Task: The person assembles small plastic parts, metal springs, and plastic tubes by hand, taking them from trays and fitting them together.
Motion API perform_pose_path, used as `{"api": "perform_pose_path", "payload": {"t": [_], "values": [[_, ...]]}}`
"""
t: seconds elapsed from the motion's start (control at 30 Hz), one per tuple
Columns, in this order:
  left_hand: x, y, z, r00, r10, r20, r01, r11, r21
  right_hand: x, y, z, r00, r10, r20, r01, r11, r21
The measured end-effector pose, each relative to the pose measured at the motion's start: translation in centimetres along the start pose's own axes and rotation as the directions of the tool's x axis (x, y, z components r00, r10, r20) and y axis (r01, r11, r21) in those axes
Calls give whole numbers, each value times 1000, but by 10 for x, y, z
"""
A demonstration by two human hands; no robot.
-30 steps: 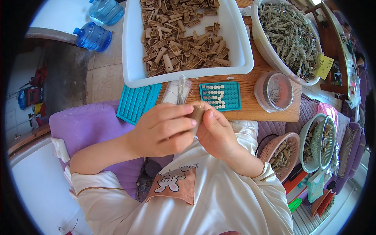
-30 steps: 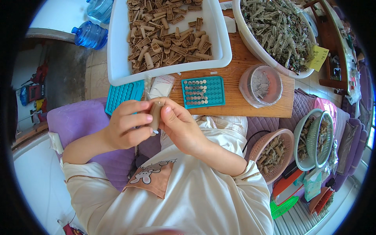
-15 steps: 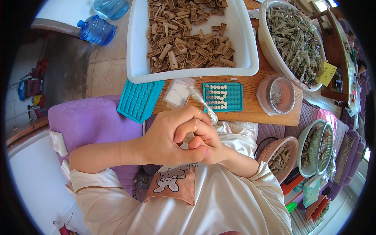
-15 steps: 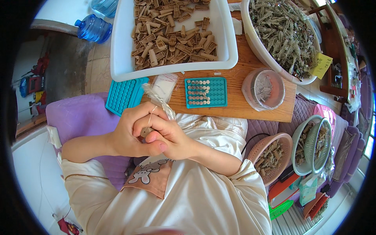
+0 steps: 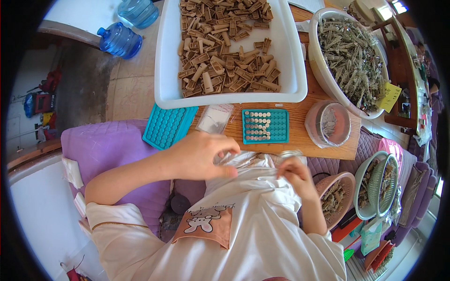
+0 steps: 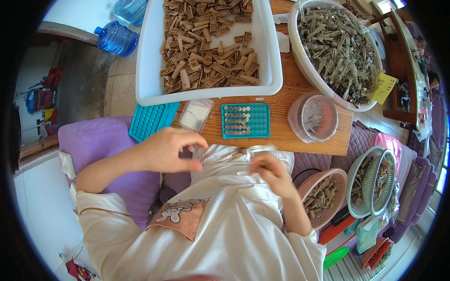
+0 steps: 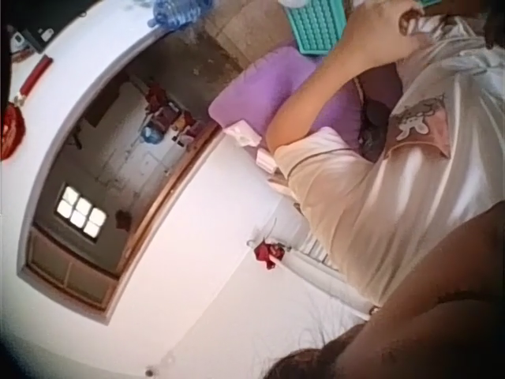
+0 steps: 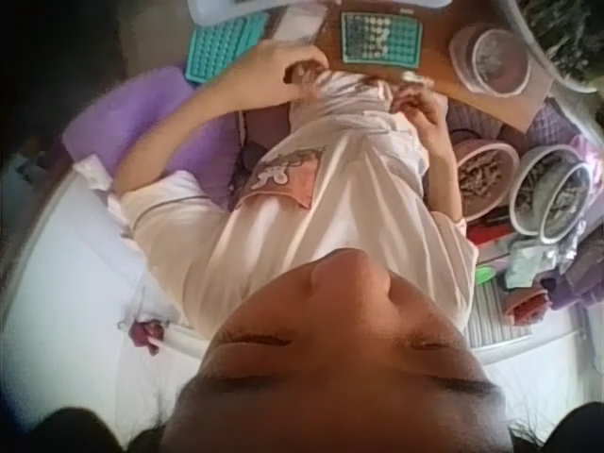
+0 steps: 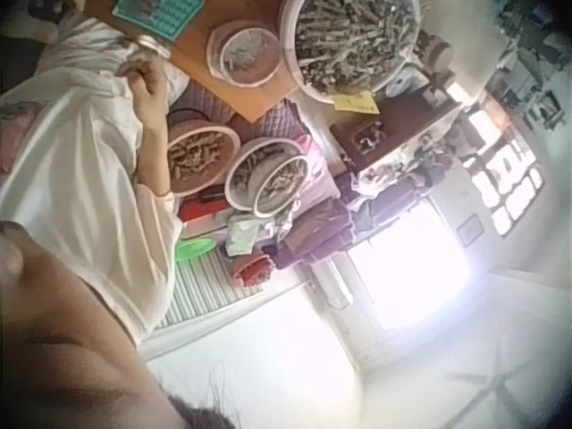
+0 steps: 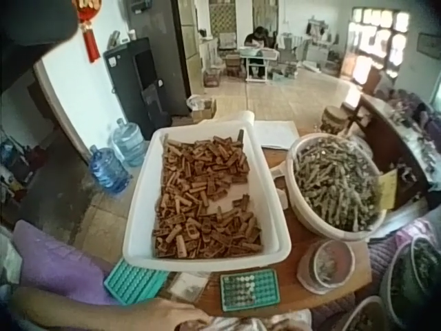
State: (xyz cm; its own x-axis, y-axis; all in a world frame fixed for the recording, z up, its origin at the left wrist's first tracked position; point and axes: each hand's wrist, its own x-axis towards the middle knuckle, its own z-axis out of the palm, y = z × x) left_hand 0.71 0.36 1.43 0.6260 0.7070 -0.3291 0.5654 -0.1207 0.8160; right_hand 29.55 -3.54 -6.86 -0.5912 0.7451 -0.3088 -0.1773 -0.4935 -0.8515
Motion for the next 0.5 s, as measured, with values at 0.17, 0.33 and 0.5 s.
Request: {"api": "perform_pose_path", "payload": {"t": [0.17,0.33,0.5], "values": [[33,-21,-26,929,33,-368,12,993,119,-97,-20,-105,694,-180,-697,-317,793,-521],[99,-53,-40,870,227,-438,-1,889,459,-143,-36,-141,608,-171,-775,-781,46,-623],[141,-80,-43,953,176,-247,69,667,742,-144,-42,-141,594,-51,-803,-791,-220,-571]]}}
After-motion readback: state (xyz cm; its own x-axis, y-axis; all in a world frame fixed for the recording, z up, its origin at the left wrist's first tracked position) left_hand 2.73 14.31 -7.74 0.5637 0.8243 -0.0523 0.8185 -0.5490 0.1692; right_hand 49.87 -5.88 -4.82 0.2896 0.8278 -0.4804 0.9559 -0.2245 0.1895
